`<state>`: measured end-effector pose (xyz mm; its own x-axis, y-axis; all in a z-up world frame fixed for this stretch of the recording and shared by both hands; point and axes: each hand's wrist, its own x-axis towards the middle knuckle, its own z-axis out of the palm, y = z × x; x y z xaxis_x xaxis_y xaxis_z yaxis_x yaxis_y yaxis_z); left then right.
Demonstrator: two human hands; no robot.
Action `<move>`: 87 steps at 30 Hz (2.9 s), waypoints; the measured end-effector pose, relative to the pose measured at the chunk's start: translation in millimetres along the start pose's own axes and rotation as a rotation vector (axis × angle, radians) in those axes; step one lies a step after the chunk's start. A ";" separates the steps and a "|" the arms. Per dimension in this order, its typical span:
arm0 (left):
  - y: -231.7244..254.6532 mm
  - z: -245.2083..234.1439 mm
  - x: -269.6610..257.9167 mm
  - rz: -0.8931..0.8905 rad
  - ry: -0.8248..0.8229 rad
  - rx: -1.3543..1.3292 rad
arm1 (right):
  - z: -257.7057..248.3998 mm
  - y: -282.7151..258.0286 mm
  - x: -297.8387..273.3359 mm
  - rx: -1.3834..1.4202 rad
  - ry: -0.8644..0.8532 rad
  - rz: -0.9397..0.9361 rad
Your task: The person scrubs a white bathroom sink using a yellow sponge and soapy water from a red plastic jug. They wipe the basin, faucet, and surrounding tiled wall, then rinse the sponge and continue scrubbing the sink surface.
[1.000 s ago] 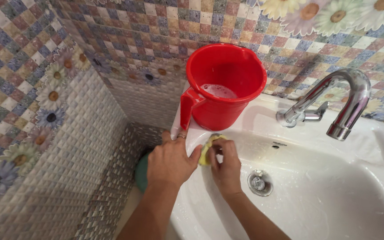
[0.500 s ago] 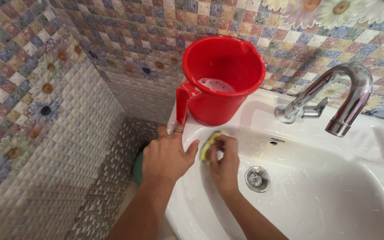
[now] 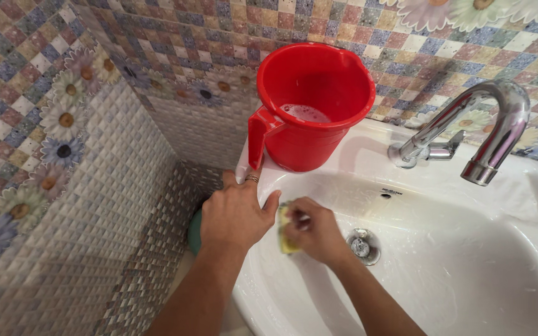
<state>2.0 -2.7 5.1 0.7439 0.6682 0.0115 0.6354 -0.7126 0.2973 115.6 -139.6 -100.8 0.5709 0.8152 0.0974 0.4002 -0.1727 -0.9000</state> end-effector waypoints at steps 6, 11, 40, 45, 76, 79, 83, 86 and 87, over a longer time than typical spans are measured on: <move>0.4 -0.2 0.0 -0.002 -0.024 0.019 | 14.5 -4.6 -3.3 0.101 0.278 -0.022; 0.3 0.1 0.2 0.014 0.019 0.005 | -3.6 -0.6 1.7 -0.052 0.082 0.037; 0.2 0.2 0.9 0.008 -0.037 0.036 | 19.4 -11.9 0.1 0.034 0.389 -0.105; 2.2 -5.6 0.7 0.015 -0.025 0.009 | 34.7 -26.4 -30.6 -0.284 0.353 -0.268; 25.6 -8.4 6.8 -0.065 -0.072 0.076 | 7.2 -32.6 -28.1 -0.613 0.097 0.071; 26.8 -10.6 7.5 -0.076 -0.108 0.091 | 10.7 -31.2 -27.6 -0.557 0.122 0.069; 27.7 -10.6 8.5 -0.065 -0.103 0.103 | 9.8 -30.7 -21.4 -0.566 0.131 0.098; 28.0 -10.2 7.9 -0.065 -0.056 0.067 | 17.7 -34.2 -26.4 -0.585 0.135 0.107; 29.0 -10.3 8.7 -0.069 -0.058 0.076 | 19.4 -35.4 -27.1 -0.605 0.152 0.079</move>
<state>24.8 -15.4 23.7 0.7068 0.7046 -0.0621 0.6981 -0.6807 0.2220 72.0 -144.9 -79.8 0.6931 0.7072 0.1393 0.6620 -0.5481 -0.5112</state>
